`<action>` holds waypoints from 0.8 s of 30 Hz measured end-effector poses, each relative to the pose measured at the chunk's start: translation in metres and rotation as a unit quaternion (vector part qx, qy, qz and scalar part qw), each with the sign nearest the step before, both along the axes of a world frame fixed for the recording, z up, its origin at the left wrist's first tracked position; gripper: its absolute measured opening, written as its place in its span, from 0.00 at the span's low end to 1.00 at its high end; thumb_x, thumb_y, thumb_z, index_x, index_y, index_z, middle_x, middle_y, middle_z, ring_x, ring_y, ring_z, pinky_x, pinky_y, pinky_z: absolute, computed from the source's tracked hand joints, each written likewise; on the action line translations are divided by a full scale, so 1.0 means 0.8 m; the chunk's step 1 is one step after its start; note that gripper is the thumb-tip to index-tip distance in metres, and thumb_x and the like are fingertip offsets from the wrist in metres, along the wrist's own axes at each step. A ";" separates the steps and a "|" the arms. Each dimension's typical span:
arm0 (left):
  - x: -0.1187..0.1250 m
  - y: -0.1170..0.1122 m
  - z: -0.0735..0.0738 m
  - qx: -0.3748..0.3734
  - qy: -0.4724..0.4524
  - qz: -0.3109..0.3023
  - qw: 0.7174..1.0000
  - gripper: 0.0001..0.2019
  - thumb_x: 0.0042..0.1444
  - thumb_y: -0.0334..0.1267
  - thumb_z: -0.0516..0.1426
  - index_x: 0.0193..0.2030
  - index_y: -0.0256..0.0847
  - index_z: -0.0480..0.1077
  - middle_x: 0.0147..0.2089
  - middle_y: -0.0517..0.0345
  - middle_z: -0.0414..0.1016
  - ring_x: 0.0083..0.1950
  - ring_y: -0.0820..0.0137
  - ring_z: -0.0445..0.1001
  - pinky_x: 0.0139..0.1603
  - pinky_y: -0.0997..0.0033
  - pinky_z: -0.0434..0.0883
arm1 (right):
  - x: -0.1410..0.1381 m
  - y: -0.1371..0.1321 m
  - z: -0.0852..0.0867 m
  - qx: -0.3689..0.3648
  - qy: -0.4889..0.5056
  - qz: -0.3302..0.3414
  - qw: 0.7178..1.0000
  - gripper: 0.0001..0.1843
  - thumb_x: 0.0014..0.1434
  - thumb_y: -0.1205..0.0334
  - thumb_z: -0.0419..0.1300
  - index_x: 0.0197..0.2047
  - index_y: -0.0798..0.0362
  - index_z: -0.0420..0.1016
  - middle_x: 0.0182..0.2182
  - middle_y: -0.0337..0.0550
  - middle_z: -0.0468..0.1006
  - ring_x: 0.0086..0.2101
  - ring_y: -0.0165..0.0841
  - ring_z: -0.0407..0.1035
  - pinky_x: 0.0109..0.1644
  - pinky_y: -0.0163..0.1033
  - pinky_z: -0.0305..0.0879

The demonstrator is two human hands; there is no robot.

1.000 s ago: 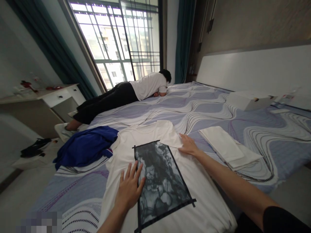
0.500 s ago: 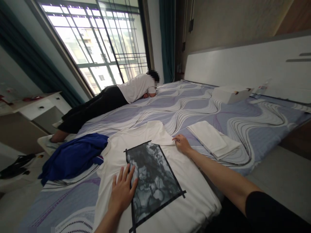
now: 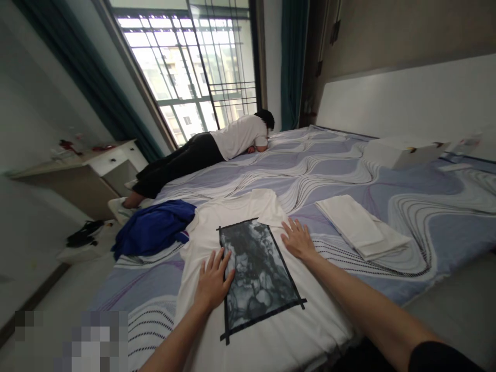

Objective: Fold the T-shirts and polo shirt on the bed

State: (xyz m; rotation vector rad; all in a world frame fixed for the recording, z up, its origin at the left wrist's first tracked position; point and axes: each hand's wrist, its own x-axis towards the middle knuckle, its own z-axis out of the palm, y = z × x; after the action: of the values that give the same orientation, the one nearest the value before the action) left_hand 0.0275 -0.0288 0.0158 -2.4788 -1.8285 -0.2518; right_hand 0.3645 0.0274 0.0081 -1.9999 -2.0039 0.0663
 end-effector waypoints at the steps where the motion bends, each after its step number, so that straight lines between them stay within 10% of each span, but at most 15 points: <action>1: -0.001 0.003 0.002 0.005 -0.008 -0.003 1.000 0.28 0.66 0.50 0.46 0.71 0.48 0.57 0.74 0.54 0.56 0.74 0.56 0.52 0.70 0.48 0.54 | -0.002 -0.001 -0.005 -0.009 -0.012 -0.005 1.000 0.30 0.68 0.51 0.48 0.71 0.47 0.58 0.72 0.49 0.53 0.69 0.49 0.45 0.69 0.62 0.39; 6: -0.033 0.072 0.034 0.040 -0.031 0.074 0.996 0.25 0.67 0.38 0.42 0.68 0.40 0.63 0.69 0.47 0.64 0.68 0.58 0.61 0.66 0.54 0.60 | 0.004 0.006 -0.020 -0.003 -0.052 -0.004 0.999 0.30 0.68 0.51 0.46 0.71 0.46 0.57 0.72 0.47 0.53 0.68 0.48 0.47 0.68 0.62 0.42; 11: -0.118 0.173 0.064 0.011 -0.025 0.125 0.992 0.29 0.61 0.27 0.45 0.67 0.46 0.63 0.71 0.51 0.62 0.75 0.56 0.48 0.72 0.40 0.42 | 0.006 0.008 -0.031 0.021 -0.084 -0.012 0.996 0.31 0.68 0.51 0.44 0.71 0.46 0.58 0.71 0.47 0.55 0.67 0.47 0.49 0.68 0.62 0.45; 18: -0.215 0.229 0.028 -0.030 -0.101 0.205 0.973 0.25 0.63 0.33 0.44 0.66 0.37 0.63 0.71 0.42 0.61 0.73 0.53 0.53 0.71 0.36 0.40 | 0.010 0.009 -0.037 0.042 -0.122 -0.009 0.992 0.31 0.67 0.50 0.43 0.70 0.45 0.61 0.70 0.45 0.57 0.66 0.48 0.52 0.67 0.61 0.48; 24: -0.210 0.257 0.031 -0.042 -0.193 0.248 0.948 0.20 0.63 0.42 0.48 0.54 0.45 0.76 0.68 0.48 0.65 0.72 0.46 0.52 0.69 0.35 0.44 | 0.012 0.011 -0.040 0.045 -0.135 -0.006 0.990 0.31 0.67 0.50 0.43 0.70 0.46 0.60 0.70 0.46 0.57 0.66 0.48 0.52 0.66 0.61 0.49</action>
State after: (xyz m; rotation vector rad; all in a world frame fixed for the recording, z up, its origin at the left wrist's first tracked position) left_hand -0.1403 0.1767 0.0405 -2.0161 -2.5866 -0.6748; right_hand 0.3740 0.0363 -0.0236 -2.0546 -2.1102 -0.3081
